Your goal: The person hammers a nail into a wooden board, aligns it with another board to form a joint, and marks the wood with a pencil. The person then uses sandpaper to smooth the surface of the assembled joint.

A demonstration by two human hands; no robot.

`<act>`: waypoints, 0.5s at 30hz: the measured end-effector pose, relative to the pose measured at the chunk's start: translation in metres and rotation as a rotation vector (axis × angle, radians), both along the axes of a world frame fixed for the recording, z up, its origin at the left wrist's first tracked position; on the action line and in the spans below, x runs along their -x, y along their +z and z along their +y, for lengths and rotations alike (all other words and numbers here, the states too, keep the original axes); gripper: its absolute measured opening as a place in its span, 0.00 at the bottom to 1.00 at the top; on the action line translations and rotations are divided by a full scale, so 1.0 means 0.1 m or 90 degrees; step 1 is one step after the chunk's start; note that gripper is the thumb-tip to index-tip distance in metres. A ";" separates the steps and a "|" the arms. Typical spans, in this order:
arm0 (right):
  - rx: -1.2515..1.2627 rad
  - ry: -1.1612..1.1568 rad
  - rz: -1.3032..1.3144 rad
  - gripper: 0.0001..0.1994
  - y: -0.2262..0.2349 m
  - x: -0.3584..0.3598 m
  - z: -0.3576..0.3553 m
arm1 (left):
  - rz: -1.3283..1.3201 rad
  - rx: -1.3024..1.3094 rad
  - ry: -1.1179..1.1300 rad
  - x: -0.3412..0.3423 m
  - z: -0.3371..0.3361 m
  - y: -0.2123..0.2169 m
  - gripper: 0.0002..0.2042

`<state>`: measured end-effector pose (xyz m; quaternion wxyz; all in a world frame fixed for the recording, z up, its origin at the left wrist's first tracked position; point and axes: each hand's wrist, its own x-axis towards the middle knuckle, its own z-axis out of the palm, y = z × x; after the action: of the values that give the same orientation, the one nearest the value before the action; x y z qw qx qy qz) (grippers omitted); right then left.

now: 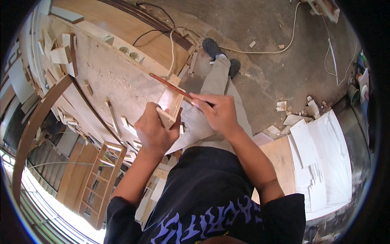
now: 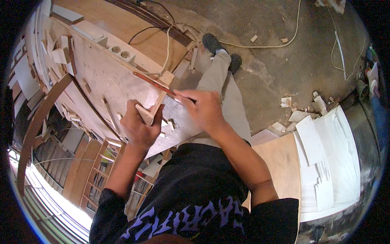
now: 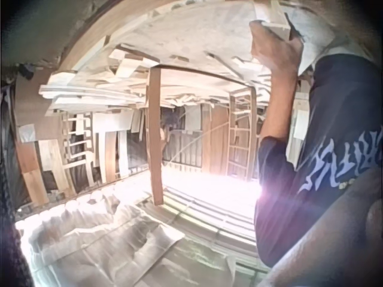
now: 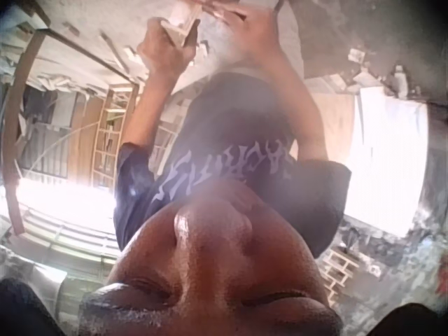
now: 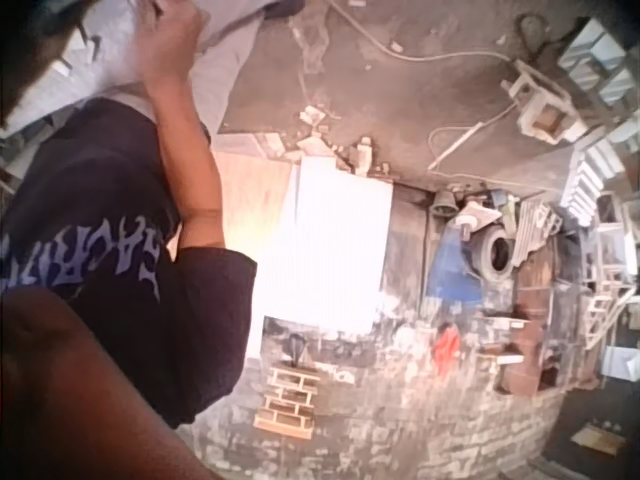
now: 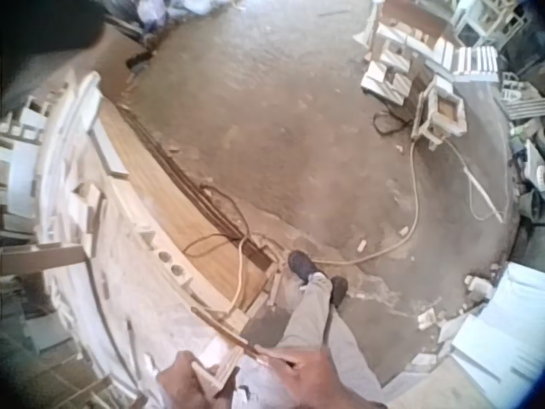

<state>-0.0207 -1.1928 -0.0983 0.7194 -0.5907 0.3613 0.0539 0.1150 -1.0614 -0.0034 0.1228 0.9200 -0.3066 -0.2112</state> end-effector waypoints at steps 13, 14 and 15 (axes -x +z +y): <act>0.009 0.013 0.043 0.10 -0.24 0.10 0.06 | 0.002 0.005 -0.037 -0.05 0.01 -0.02 0.22; 0.000 0.014 0.063 0.10 -0.29 0.13 0.07 | 0.006 0.006 -0.036 -0.04 0.02 -0.03 0.22; 0.001 -0.010 0.051 0.10 -0.31 0.14 0.12 | 0.007 0.002 -0.038 -0.03 0.01 -0.01 0.22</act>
<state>-0.0347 -1.1803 -0.1289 0.7045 -0.5855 0.3946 0.0716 0.1181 -1.0604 -0.0046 0.1194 0.9090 -0.3334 -0.2196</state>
